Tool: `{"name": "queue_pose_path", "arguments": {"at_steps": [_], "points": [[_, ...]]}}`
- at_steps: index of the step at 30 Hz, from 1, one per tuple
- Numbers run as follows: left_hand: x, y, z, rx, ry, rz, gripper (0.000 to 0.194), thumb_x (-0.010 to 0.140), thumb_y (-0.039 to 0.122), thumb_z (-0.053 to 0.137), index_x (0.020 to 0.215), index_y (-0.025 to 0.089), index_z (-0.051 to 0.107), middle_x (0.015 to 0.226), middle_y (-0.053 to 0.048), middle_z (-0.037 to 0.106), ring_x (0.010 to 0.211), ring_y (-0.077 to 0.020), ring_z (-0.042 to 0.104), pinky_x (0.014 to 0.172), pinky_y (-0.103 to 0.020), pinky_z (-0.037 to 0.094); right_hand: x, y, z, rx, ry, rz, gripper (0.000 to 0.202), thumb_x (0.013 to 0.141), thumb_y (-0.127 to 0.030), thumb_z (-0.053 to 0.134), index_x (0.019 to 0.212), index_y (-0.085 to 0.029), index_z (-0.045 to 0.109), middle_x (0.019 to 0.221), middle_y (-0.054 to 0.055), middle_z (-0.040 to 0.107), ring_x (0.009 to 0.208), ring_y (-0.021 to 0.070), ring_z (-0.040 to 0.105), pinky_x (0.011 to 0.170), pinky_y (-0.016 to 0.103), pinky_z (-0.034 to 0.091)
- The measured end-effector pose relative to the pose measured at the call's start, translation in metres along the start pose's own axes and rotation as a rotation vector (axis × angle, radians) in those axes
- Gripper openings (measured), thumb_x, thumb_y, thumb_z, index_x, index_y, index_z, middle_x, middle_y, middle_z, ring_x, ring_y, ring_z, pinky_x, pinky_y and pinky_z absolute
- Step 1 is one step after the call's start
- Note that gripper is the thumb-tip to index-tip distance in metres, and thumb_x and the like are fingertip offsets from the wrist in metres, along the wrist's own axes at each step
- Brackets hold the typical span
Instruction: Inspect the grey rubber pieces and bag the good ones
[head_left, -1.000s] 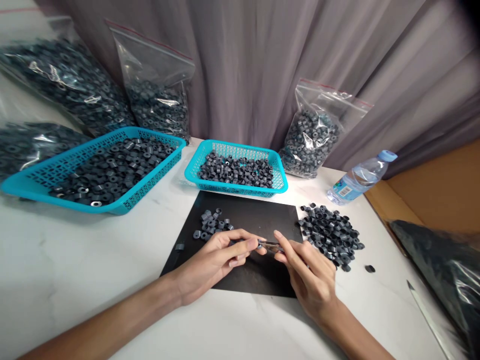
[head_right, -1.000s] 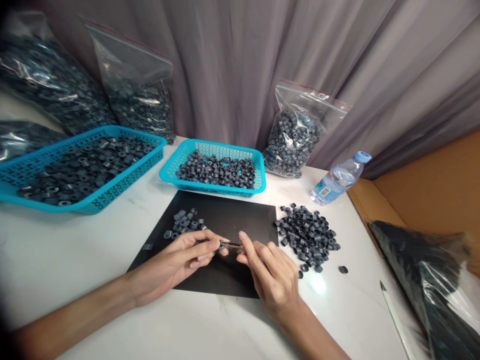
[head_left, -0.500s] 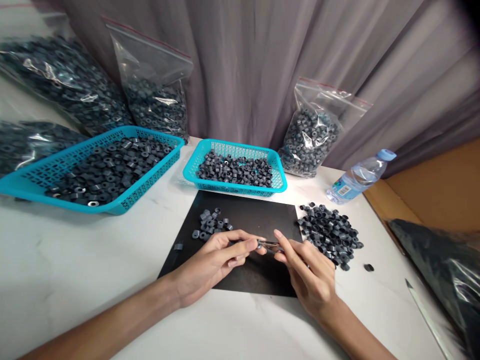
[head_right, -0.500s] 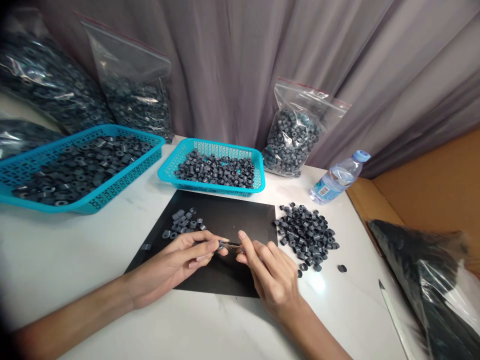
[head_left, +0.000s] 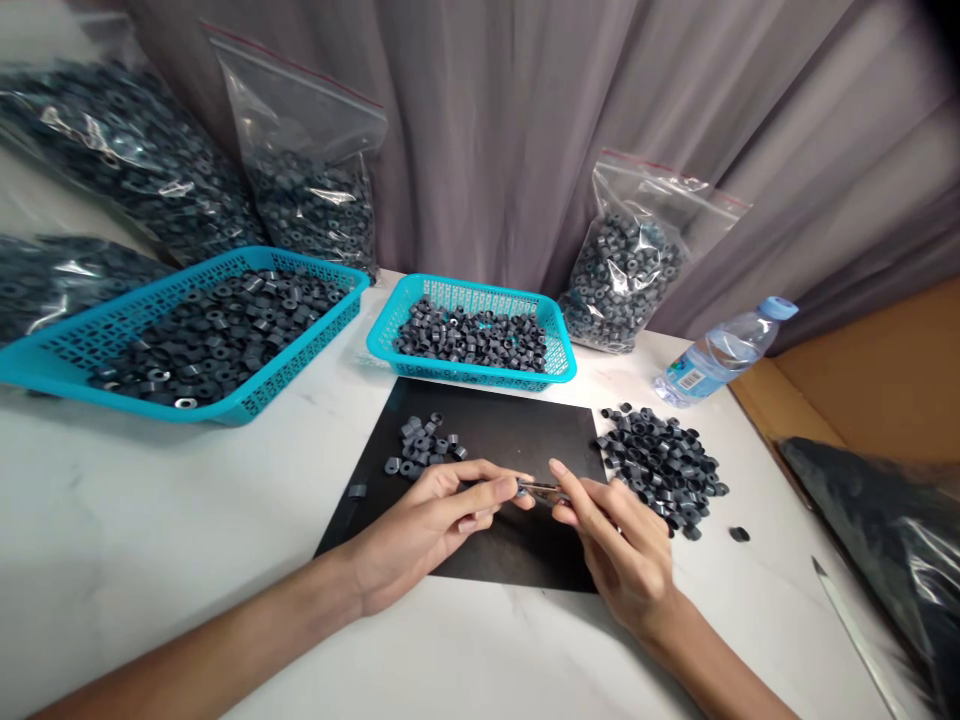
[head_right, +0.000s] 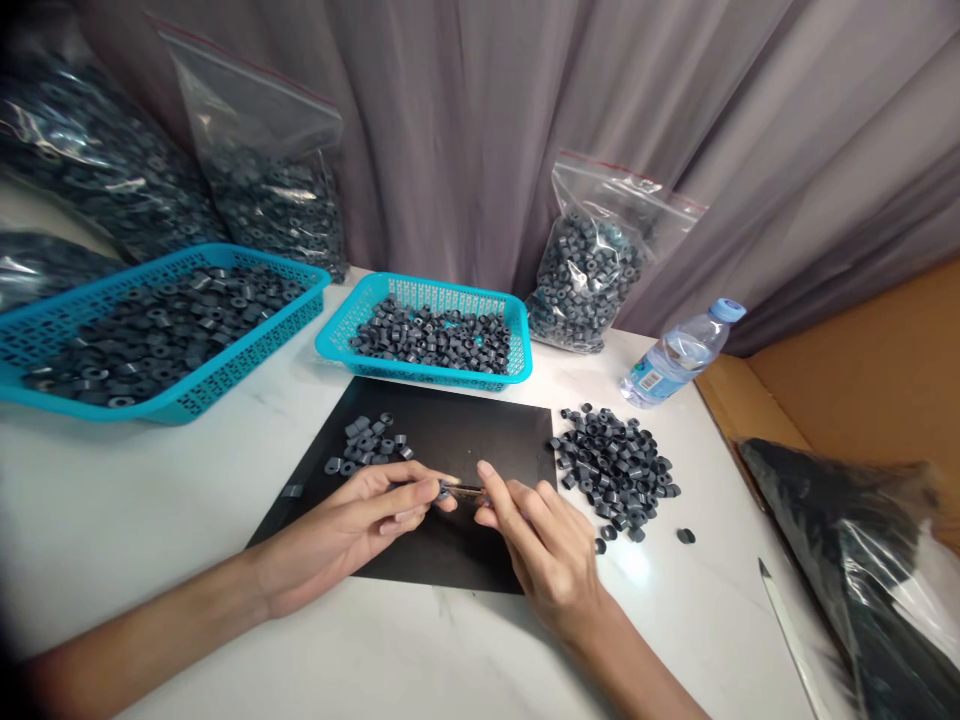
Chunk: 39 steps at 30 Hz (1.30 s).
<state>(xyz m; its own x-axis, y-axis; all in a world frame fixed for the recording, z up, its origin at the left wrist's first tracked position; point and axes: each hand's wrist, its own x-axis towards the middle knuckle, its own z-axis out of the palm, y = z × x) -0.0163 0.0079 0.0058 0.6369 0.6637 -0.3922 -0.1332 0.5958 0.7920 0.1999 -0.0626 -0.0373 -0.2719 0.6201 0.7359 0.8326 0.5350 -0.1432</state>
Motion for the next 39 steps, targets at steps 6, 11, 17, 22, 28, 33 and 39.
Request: {"name": "queue_pose_path", "arguments": {"at_steps": [6, 11, 17, 22, 28, 33, 39], "points": [[-0.0011, 0.0, 0.0001, -0.019, -0.018, -0.016, 0.017, 0.078, 0.037, 0.08, 0.091, 0.026, 0.079, 0.095, 0.001, 0.076, 0.09, -0.0091, 0.059, 0.085, -0.02, 0.04, -0.0007, 0.0005, 0.0008, -0.016, 0.048, -0.005, 0.06, 0.094, -0.007, 0.06, 0.151, -0.017, 0.042, 0.097, 0.01, 0.07, 0.074, 0.0156, 0.061, 0.064, 0.028, 0.046], [-0.0016, 0.0008, 0.0032, -0.013, -0.005, -0.002, 0.014, 0.079, 0.034, 0.08, 0.09, 0.025, 0.079, 0.097, 0.0, 0.075, 0.098, -0.0116, 0.06, 0.087, -0.021, 0.04, -0.0022, -0.0008, 0.0016, 0.004, 0.074, -0.022, 0.06, 0.093, -0.006, 0.06, 0.15, -0.015, 0.043, 0.1, 0.012, 0.072, 0.078, 0.0178, 0.066, 0.062, 0.03, 0.046], [-0.0047, 0.0012, 0.0054, 0.014, -0.001, 0.011, 0.012, 0.081, 0.034, 0.078, 0.091, 0.027, 0.079, 0.096, 0.001, 0.075, 0.089, -0.0088, 0.057, 0.082, -0.019, 0.039, -0.005, -0.0017, 0.0036, 0.036, 0.16, 0.016, 0.053, 0.093, -0.003, 0.059, 0.145, -0.014, 0.05, 0.103, 0.013, 0.072, 0.08, 0.0181, 0.066, 0.066, 0.031, 0.048], [-0.0047, 0.0017, 0.0033, 0.012, -0.008, 0.015, 0.017, 0.08, 0.036, 0.079, 0.094, 0.026, 0.08, 0.094, 0.0, 0.074, 0.077, -0.0082, 0.051, 0.08, -0.02, 0.04, -0.0049, 0.0007, 0.0037, 0.089, 0.13, 0.007, 0.053, 0.095, -0.005, 0.058, 0.146, -0.013, 0.048, 0.106, 0.015, 0.071, 0.08, 0.019, 0.065, 0.064, 0.032, 0.048], [-0.0031, 0.0019, 0.0022, 0.016, 0.001, 0.003, 0.016, 0.079, 0.036, 0.08, 0.092, 0.027, 0.08, 0.091, 0.001, 0.071, 0.072, -0.0076, 0.046, 0.079, -0.021, 0.039, -0.0036, 0.0012, 0.0047, 0.102, 0.116, 0.014, 0.054, 0.095, -0.007, 0.058, 0.147, -0.014, 0.047, 0.104, 0.014, 0.071, 0.078, 0.018, 0.064, 0.063, 0.031, 0.047], [-0.0034, 0.0025, 0.0028, 0.043, 0.025, 0.001, 0.018, 0.078, 0.037, 0.079, 0.093, 0.026, 0.08, 0.088, 0.001, 0.069, 0.071, -0.0083, 0.045, 0.076, -0.022, 0.038, -0.0029, -0.0001, 0.0033, 0.117, 0.085, 0.032, 0.053, 0.096, -0.01, 0.057, 0.148, -0.017, 0.046, 0.1, 0.011, 0.07, 0.071, 0.016, 0.062, 0.061, 0.03, 0.047], [-0.0041, 0.0068, 0.0037, 0.076, 0.022, -0.006, 0.022, 0.082, 0.037, 0.076, 0.098, 0.022, 0.079, 0.098, -0.004, 0.074, 0.072, -0.0093, 0.044, 0.077, -0.023, 0.038, -0.0016, 0.0027, 0.0024, 0.152, 0.171, 0.146, 0.05, 0.096, -0.008, 0.055, 0.144, -0.022, 0.052, 0.105, 0.011, 0.07, 0.076, 0.0172, 0.064, 0.067, 0.032, 0.052]]}}
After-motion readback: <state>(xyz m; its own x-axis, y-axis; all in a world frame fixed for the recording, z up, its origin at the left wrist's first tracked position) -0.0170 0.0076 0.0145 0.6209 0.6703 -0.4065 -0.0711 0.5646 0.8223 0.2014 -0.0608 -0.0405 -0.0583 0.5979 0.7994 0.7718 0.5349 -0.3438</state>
